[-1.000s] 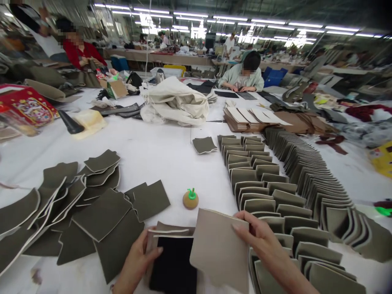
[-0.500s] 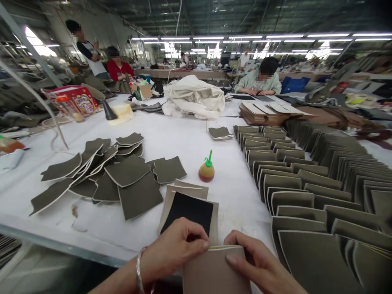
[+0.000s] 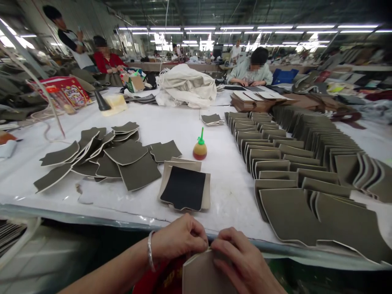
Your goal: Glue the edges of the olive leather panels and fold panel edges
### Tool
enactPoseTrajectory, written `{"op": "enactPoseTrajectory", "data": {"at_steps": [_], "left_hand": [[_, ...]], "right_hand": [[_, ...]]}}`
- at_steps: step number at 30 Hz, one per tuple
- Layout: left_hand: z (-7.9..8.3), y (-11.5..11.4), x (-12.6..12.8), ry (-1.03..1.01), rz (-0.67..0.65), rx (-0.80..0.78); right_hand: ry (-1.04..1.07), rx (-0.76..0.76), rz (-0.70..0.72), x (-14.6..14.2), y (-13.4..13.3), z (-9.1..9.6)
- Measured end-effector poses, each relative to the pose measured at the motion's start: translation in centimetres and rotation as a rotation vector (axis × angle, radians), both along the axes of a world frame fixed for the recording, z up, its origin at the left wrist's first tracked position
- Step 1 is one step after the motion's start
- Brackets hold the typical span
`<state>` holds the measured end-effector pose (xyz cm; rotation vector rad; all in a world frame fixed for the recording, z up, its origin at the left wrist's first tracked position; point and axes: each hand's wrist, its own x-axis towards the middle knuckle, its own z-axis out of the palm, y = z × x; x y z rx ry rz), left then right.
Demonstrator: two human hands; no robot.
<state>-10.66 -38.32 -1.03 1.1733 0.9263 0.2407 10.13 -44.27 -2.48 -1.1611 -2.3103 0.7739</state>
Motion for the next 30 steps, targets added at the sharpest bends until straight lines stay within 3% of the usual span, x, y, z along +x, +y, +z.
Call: {"op": "enactPoseTrajectory", "data": {"at_steps": [4, 8, 15, 25, 30], "left_hand": [[0.1, 0.1, -0.1, 0.003, 0.008, 0.013], [0.1, 0.1, -0.5, 0.011, 0.006, 0.03], [-0.9, -0.2, -1.0, 0.012, -0.017, 0.04], [-1.6, -0.8, -1.2, 0.168, -0.042, 0.254], [-1.7, -0.7, -2.0, 0.23, 0.004, 0.299]], "right_hand": [[-0.004, 0.204, -0.03, -0.1, -0.6, -0.5], [0.028, 0.293, -0.009, -0.6, -0.3, -1.0], [0.103, 0.261, 0.014, -1.5, 0.3, -1.1], [0.047, 0.115, 0.047, -1.7, -0.1, -0.8], [0.231, 0.143, 0.102, -1.6, -0.8, -1.3]]}}
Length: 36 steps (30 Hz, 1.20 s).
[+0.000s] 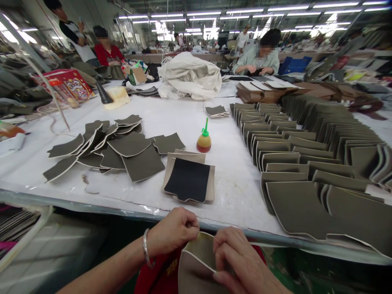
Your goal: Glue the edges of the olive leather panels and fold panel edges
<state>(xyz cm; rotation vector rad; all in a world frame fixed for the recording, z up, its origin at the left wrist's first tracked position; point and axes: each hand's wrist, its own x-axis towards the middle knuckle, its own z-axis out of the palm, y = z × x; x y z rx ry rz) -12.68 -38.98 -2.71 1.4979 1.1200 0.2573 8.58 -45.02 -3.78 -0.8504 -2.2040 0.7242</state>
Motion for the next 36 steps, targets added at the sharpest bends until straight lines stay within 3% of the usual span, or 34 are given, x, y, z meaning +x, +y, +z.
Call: {"op": "enactPoseTrajectory", "data": {"at_steps": [2, 5, 8, 10, 11, 14, 16, 20, 24, 30, 36], "left_hand": [[0.7, 0.3, -0.1, -0.042, 0.025, -0.067], [2.4, 0.8, 0.2, -0.139, 0.02, -0.205], [3.0, 0.7, 0.6, -0.16, -0.058, -0.182], [2.2, 0.3, 0.9, -0.17, -0.091, -0.185], [1.6, 0.0, 1.0, -0.178, -0.089, -0.206], [-0.3, -0.9, 1.1, -0.195, -0.064, -0.269], [-1.1, -1.3, 1.2, -0.161, -0.06, -0.253], [-1.7, -1.6, 1.6, -0.083, -0.059, -0.264], [-2.1, -2.2, 1.7, -0.221, -0.051, -0.247], [-2.7, -2.6, -0.7, -0.338, -0.045, -0.294], [-1.2, -3.6, -2.8, -0.038, -0.188, 0.036]], "right_hand": [[0.049, -0.029, 0.025, 0.0, 0.3, 1.5], [0.067, -0.039, 0.099, 0.0, 0.9, 5.3], [-0.068, -0.093, 0.138, -0.1, 0.9, 7.1], [-0.047, -0.061, 0.106, -0.1, 0.4, 5.6], [0.034, -0.003, 0.072, 0.0, 0.1, 4.3], [0.017, 0.076, 0.013, 0.1, -1.2, 0.1], [-0.008, 0.114, 0.003, 0.1, -1.9, -1.1], [-0.02, 0.133, 0.028, -0.1, -2.8, -0.1], [-0.042, 0.072, 0.015, 0.0, -2.7, 1.0], [-0.119, 0.029, -0.068, 0.1, -2.3, -1.2], [-0.155, -0.007, -0.083, -0.4, -2.2, -2.6]]}}
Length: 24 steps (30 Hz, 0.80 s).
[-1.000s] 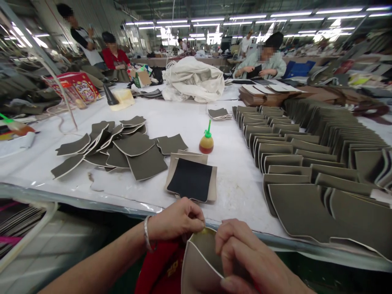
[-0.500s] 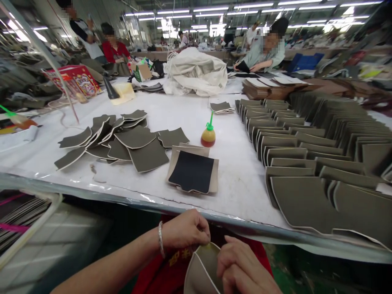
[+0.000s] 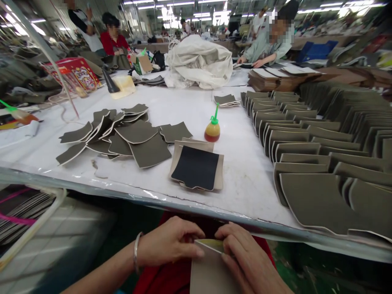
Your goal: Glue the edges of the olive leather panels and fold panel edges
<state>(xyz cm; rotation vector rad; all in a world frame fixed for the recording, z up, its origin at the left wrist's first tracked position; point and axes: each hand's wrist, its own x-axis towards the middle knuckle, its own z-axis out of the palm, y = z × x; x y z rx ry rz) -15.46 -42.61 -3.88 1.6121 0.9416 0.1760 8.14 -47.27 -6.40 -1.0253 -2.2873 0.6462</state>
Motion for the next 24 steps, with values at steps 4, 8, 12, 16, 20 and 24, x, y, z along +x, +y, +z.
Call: {"op": "enactPoseTrajectory", "data": {"at_steps": [4, 8, 12, 16, 20, 24], "left_hand": [[0.5, -0.5, 0.5, 0.107, -0.017, 0.077], [-0.2, -0.4, 1.1, 0.101, -0.008, 0.069], [-0.6, -0.3, 1.4, 0.093, -0.014, 0.074], [-0.6, -0.4, 1.4, 0.087, -0.023, 0.067], [-0.6, -0.4, 1.4, 0.086, -0.024, 0.065], [-0.7, -0.4, 1.4, 0.084, -0.034, 0.075]], "right_hand": [[-0.012, -0.103, 0.025, -0.2, 0.6, 0.5], [-0.007, -0.183, 0.012, -0.1, 0.9, 0.5], [-0.005, -0.246, 0.002, 0.1, 0.9, 0.2], [0.001, -0.288, 0.011, 0.3, 0.8, -0.1], [0.023, -0.283, 0.034, 0.0, 0.9, -0.5], [0.016, -0.282, 0.034, -0.2, 1.0, -0.6]]}}
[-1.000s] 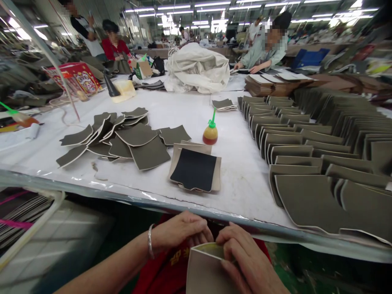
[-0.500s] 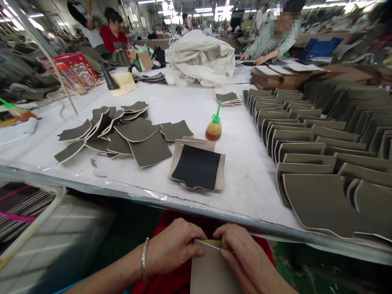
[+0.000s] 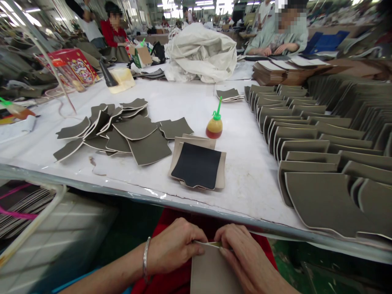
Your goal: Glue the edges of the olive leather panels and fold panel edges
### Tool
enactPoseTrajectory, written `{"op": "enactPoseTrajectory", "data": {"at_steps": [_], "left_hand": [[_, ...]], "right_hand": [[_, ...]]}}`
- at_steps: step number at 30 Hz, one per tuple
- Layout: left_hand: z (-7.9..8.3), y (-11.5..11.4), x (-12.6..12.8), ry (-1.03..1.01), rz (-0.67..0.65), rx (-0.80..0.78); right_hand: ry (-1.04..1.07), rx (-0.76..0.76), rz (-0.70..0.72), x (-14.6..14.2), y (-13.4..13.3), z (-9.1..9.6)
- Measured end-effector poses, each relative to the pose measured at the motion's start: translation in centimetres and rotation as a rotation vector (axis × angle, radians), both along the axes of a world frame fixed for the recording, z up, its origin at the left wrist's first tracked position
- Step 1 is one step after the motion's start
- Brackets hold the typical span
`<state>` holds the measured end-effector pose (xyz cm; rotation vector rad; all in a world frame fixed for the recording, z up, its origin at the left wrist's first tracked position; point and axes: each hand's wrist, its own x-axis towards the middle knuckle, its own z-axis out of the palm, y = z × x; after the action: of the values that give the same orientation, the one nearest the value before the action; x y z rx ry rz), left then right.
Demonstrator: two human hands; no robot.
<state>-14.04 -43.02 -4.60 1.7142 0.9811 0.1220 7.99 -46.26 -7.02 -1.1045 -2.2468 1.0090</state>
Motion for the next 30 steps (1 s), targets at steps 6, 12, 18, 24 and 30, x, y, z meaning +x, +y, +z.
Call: {"op": "enactPoseTrajectory", "data": {"at_steps": [6, 12, 18, 24, 30], "left_hand": [[0.1, 0.1, 0.0, -0.055, -0.019, 0.005], [0.3, 0.1, 0.1, -0.067, -0.055, 0.03], [0.2, -0.1, 1.1, 0.055, -0.046, 0.13], [-0.4, -0.3, 1.9, -0.026, -0.023, 0.138], [-0.6, -0.7, 2.2, -0.045, -0.062, 0.175]], "right_hand": [[-0.033, 0.032, -0.004, 0.0, -0.1, -0.6], [-0.056, 0.048, -0.018, 0.0, -0.3, -1.2], [-0.1, 0.106, 0.006, 0.0, -0.4, -0.7], [-0.036, 0.125, -0.02, 0.3, -0.5, -0.5], [-0.092, -0.068, -0.044, 1.0, -0.4, 0.8]]}}
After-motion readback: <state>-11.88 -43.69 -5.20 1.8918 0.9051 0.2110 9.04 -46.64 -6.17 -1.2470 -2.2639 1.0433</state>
